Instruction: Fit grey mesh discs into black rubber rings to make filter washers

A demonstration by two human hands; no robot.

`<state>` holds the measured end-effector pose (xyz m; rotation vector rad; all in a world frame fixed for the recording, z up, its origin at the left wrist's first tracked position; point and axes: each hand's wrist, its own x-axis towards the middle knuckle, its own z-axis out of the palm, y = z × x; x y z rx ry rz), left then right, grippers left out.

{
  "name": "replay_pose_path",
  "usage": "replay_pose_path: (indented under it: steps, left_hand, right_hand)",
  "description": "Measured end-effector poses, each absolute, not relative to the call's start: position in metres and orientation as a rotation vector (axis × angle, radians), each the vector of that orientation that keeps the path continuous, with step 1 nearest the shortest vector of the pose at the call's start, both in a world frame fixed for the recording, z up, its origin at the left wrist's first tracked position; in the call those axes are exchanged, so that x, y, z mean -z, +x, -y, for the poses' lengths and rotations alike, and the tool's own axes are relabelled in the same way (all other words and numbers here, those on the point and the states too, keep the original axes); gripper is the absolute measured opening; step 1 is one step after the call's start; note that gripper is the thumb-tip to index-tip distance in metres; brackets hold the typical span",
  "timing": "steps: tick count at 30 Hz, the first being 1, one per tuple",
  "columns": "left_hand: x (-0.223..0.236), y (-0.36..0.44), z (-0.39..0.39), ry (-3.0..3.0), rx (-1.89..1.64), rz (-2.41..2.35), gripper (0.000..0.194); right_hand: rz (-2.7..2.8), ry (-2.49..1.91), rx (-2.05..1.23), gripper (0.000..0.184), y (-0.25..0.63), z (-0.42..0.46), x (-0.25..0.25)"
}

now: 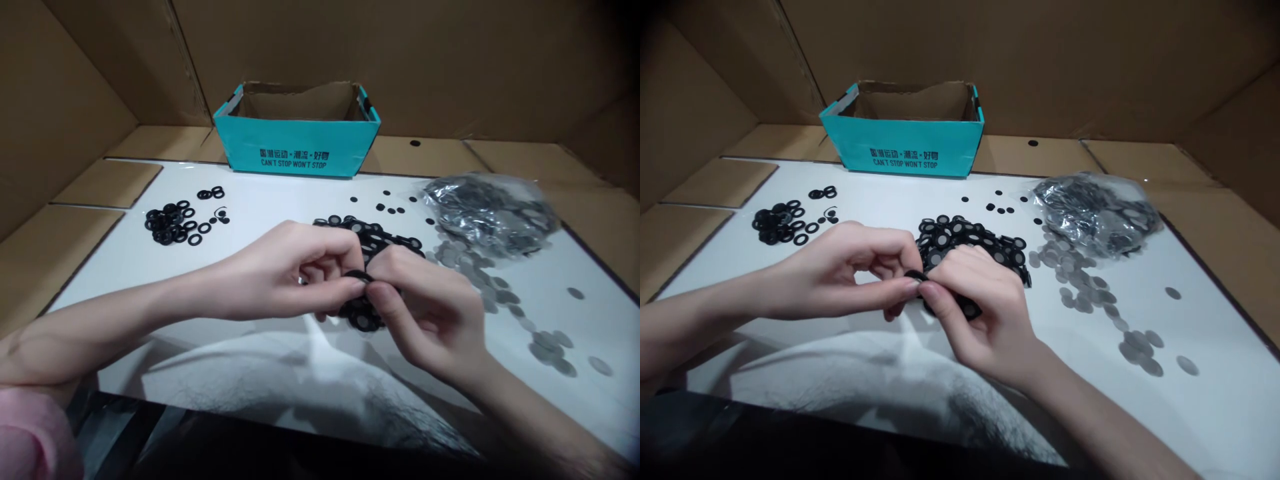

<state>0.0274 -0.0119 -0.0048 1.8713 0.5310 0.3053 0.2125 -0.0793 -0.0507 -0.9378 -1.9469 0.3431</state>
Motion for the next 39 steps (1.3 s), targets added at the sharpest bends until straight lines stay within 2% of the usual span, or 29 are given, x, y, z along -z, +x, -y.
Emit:
replay_pose_path:
  steps: [6,18,24,33,39]
  left_hand:
    - [-0.001,0.026,0.011,1.877,-0.196,-0.516,0.013]
    - [0.012,0.029,0.013,1.827,-0.395,-0.498,0.011]
    - [0.010,0.031,0.015,1.812,-0.387,-0.506,0.011]
    - [0.007,0.027,0.011,1.857,-0.252,-0.525,0.011]
    - [0.010,0.026,0.010,2.019,-0.368,-0.525,0.011]
  right_hand:
    - [1.857,-0.974,-0.332,0.018,0.205,0.086,0.057]
    - [1.840,-1.026,-0.520,0.023,0.214,0.083,0.054]
    - [1.908,-1.020,-0.484,0.016,0.216,0.080,0.052]
    - [1.893,-0.965,-0.342,0.017,0.209,0.083,0.058]
    - [2.056,-0.980,-0.265,0.014,0.215,0.078,0.057]
